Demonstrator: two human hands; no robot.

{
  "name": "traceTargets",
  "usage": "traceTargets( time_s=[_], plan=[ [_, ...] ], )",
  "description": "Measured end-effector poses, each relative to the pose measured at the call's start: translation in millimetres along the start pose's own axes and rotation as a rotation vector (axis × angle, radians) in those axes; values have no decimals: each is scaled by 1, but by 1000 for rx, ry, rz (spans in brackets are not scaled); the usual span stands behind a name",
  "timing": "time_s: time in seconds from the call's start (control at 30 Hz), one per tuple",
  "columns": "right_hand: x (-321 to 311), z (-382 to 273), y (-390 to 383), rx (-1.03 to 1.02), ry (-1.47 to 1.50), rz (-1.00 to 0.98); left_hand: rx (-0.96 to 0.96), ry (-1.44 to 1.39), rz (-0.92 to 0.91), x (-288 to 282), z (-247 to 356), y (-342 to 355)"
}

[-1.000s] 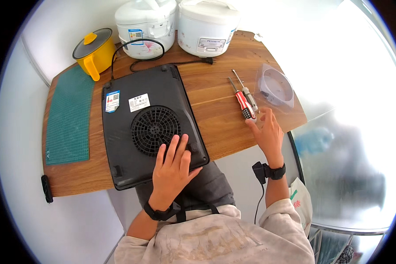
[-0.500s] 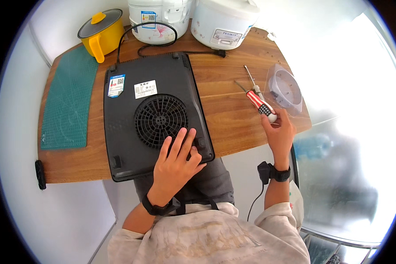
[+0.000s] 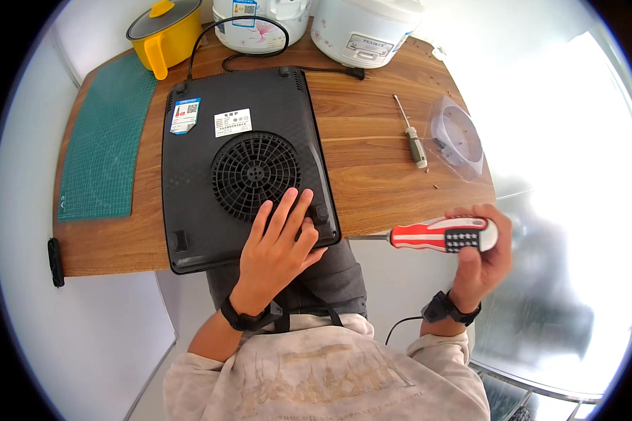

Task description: The person uses a screwdriver to tighten screws on the internal components of an induction cooktop. They then place the top cover back on the unit and secure it with screws.

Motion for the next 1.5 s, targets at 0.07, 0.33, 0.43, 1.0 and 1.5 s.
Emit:
traceTargets(
  time_s=[0.07,0.33,0.43,1.0,1.5],
  plan=[
    [9,4,0,11,-55,-47,-3,-3,6,0,0,1],
    [23,4,1,-30,-18,-135,0,6,9,3,0,-2],
    [22,1,0,-36,-16,-155,5,16,5,3,0,-2],
    [45,-14,17,-68,-153,-219,1,-2,2,4,1,-1],
    [70,-54,34,-352,-304,-362,14,-11,-4,3,1,-2]
  ],
)
Point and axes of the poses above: each hand's wrist, its own y-axis towards the middle knuckle, its own x-axis out of the palm, z = x × y, the point moved 4 cm from there along y, towards the middle knuckle
